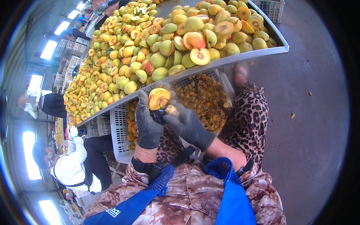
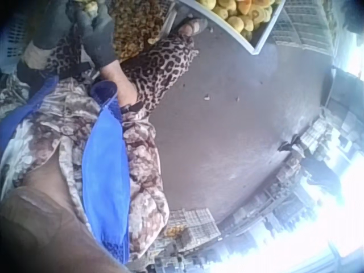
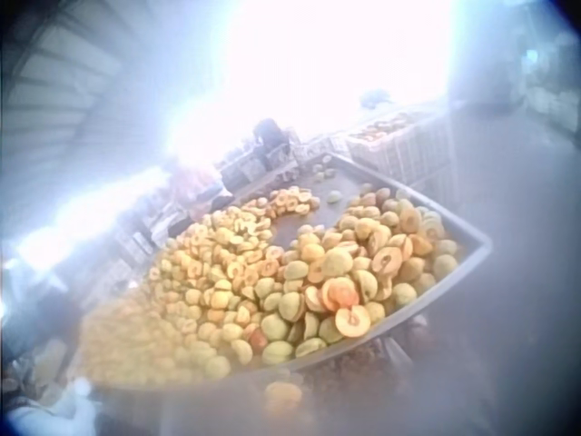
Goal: The recorder is using a small tool or knife to remove the pits from fresh apricots on a large metal tray.
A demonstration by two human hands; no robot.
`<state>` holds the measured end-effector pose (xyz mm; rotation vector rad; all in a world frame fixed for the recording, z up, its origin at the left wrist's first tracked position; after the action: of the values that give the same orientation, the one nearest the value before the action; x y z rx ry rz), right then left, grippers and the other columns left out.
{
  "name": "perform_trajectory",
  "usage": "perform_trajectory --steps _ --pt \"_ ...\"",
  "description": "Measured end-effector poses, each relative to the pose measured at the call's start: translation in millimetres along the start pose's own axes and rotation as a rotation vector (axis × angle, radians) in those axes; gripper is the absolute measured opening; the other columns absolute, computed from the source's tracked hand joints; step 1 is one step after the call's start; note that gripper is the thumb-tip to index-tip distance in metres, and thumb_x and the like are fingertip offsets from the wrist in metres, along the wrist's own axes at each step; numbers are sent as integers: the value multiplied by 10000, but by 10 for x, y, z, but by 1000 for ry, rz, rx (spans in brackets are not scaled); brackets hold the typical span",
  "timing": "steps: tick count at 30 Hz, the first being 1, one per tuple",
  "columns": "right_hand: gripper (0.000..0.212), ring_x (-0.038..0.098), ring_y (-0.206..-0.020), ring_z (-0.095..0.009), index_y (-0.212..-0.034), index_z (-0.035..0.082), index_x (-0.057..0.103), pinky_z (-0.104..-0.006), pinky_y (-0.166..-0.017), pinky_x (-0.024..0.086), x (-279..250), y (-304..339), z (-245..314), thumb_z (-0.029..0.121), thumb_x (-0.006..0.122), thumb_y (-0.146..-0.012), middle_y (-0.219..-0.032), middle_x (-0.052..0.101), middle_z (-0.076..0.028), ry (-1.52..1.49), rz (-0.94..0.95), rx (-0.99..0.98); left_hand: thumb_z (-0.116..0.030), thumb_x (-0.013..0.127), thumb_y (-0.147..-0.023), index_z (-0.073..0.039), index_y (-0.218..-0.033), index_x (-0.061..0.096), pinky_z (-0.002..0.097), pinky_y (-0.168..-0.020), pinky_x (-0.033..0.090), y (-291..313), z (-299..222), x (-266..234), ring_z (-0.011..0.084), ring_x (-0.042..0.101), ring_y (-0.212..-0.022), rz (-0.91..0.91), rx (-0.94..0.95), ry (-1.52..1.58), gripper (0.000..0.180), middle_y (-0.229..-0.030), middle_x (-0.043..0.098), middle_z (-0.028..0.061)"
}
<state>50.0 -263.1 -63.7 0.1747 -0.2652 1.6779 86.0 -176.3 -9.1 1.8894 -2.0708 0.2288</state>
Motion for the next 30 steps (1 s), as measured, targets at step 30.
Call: perform_trajectory --steps 30 --pt "387 639 -782 -430 -992 26 544 -488 -659 499 -54 -54 109 363 693 -872 -811 648 -233 472 -77 -208 -336 421 -1005 37 -1134 606 305 -796 556 96 -80 -7 230 679 -904 -3 -58 -72 435 -1005 682 154"
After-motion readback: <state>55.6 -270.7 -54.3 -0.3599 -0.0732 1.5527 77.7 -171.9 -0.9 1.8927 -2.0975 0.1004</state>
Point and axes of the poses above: each hand's wrist, its own y-axis away from the middle knuckle, its own x-axis out of the palm, z = x × y, the point moved 10 cm from there along -y, towards the middle knuckle
